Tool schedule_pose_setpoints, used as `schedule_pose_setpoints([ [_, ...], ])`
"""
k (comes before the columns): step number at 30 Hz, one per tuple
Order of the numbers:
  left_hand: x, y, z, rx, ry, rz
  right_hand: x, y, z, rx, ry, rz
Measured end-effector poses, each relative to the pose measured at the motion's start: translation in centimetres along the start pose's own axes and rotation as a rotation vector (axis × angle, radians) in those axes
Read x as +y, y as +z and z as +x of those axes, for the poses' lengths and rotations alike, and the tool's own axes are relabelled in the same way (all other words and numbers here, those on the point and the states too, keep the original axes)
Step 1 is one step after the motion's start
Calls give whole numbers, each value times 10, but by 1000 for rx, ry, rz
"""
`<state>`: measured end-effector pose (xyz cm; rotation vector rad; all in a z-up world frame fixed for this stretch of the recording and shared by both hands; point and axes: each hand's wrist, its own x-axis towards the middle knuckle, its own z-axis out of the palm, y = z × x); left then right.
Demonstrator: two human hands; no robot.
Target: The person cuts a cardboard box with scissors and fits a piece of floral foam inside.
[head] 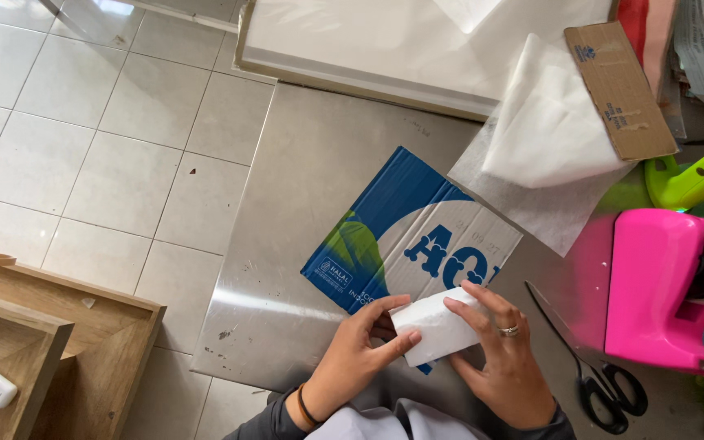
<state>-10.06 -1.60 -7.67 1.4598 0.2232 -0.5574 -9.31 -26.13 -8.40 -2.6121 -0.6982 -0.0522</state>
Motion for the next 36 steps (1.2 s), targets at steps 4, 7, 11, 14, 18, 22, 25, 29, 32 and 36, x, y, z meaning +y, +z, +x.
schedule_pose_setpoints([
  [4, -16, -22, 7, 273, 183, 290, 6, -7, 4, 16, 30, 69],
  [7, -36, -53, 12, 681, 251, 539, 7, -7, 20, 27, -5, 94],
  [11, -55, -74, 17, 777, 251, 737, 5, 3, 59, -9, -172, 106],
  [14, -53, -70, 29, 701, 339, 596, 0, 11, 90, -68, -221, 78],
  [18, -36, -68, 47, 651, 232, 495, -4, 30, 121, 34, -287, 28],
  [22, -37, -69, 56, 624, 254, 471, -9, 21, 141, -16, -290, 29],
  [25, -32, -70, 54, 630, 263, 485, -9, 16, 149, -58, -258, 14],
  [29, -31, -65, 44, 728, 259, 629, -9, 21, 152, -62, -293, -73],
  [32, -40, -62, 43, 777, 275, 638, -11, 20, 158, -94, -323, -62],
  [36, -50, -65, 42, 790, 304, 669, -17, 16, 164, -137, -329, -9],
])
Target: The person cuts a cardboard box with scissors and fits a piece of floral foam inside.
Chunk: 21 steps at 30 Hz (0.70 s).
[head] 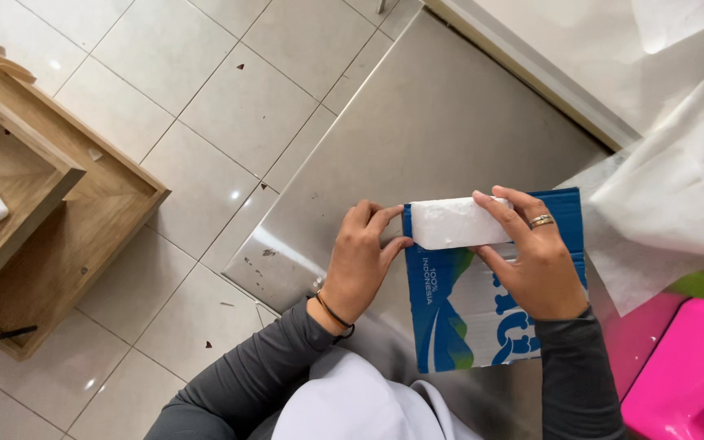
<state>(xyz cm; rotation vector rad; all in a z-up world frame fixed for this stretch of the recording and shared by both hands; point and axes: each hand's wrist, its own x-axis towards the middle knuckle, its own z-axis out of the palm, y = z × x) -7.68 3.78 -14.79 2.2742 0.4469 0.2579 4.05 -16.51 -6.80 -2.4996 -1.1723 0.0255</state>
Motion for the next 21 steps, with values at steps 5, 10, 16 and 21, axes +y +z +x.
schedule_pose_setpoints([
  [5, -8, -3, 0, -58, 68, -82, -5, -3, 2, -65, 46, 25],
  [10, -10, 1, 1, -70, 95, -74, -6, -1, 3, -85, 71, -5],
  [16, -12, 12, 7, -18, 253, -126, 10, -7, -3, -138, 40, -38],
  [21, -13, 18, 10, -5, 295, -135, 17, -7, -11, -110, 14, -48],
])
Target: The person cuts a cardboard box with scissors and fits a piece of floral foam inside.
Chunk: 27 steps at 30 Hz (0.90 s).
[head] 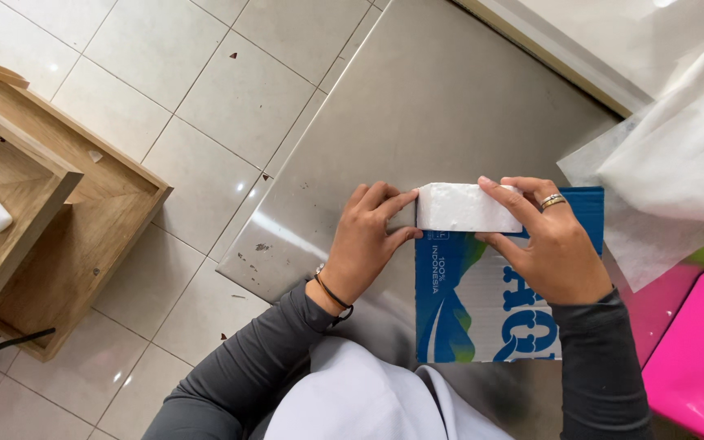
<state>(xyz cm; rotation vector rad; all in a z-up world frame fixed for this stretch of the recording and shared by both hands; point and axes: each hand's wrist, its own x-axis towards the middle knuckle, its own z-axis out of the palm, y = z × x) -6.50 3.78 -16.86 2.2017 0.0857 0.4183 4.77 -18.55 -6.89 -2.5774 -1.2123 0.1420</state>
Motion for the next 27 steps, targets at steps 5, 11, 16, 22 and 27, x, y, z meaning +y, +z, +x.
schedule_pose_setpoints([
  [5, 2, 1, -1, -19, -18, 37, 9, 4, -3, 5, -91, -11],
  [11, -3, 2, -1, -41, 30, 52, 8, 1, -1, -20, -87, -29],
  [16, -4, 1, 0, -46, 59, 59, 14, 3, -1, -15, -110, -25],
  [22, 6, -7, -1, -81, 49, 93, 12, 4, 0, -2, -116, -6],
  [27, 43, -7, 27, -68, 78, 152, 10, 3, 1, 14, -82, -7],
])
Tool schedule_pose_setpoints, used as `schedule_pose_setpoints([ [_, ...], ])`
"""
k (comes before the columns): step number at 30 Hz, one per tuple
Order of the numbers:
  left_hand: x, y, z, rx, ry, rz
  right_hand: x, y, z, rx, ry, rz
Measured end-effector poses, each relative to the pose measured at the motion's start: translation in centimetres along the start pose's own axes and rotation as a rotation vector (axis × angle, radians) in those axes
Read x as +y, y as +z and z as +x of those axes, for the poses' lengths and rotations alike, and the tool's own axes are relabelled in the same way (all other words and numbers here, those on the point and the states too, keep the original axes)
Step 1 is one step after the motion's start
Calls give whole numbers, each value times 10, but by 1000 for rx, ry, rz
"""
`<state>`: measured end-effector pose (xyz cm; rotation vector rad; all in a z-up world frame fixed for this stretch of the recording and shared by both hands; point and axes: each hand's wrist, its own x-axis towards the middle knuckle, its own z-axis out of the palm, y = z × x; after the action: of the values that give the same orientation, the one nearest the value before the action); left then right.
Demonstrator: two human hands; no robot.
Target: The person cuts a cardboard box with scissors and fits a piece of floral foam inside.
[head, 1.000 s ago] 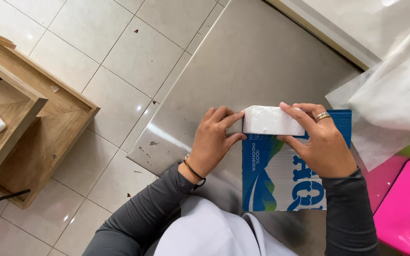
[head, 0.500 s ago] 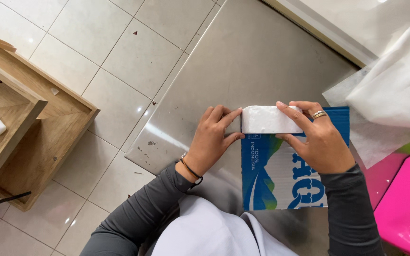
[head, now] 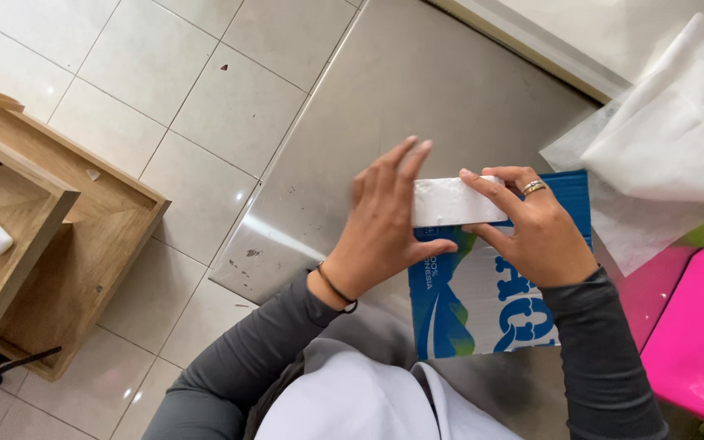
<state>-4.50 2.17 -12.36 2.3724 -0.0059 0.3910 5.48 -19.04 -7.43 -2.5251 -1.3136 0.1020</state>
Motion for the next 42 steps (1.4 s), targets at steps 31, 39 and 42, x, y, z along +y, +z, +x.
schedule_pose_setpoints([
  [31, 41, 46, 53, -243, 168, 471, 15, 46, -74, 404, 409, 330],
  [39, 44, 44, 55, -251, 158, 476, 15, 47, -72, 383, 405, 315],
  [42, 42, 45, 51, -254, 199, 510, 14, 47, -81, 419, 392, 301],
])
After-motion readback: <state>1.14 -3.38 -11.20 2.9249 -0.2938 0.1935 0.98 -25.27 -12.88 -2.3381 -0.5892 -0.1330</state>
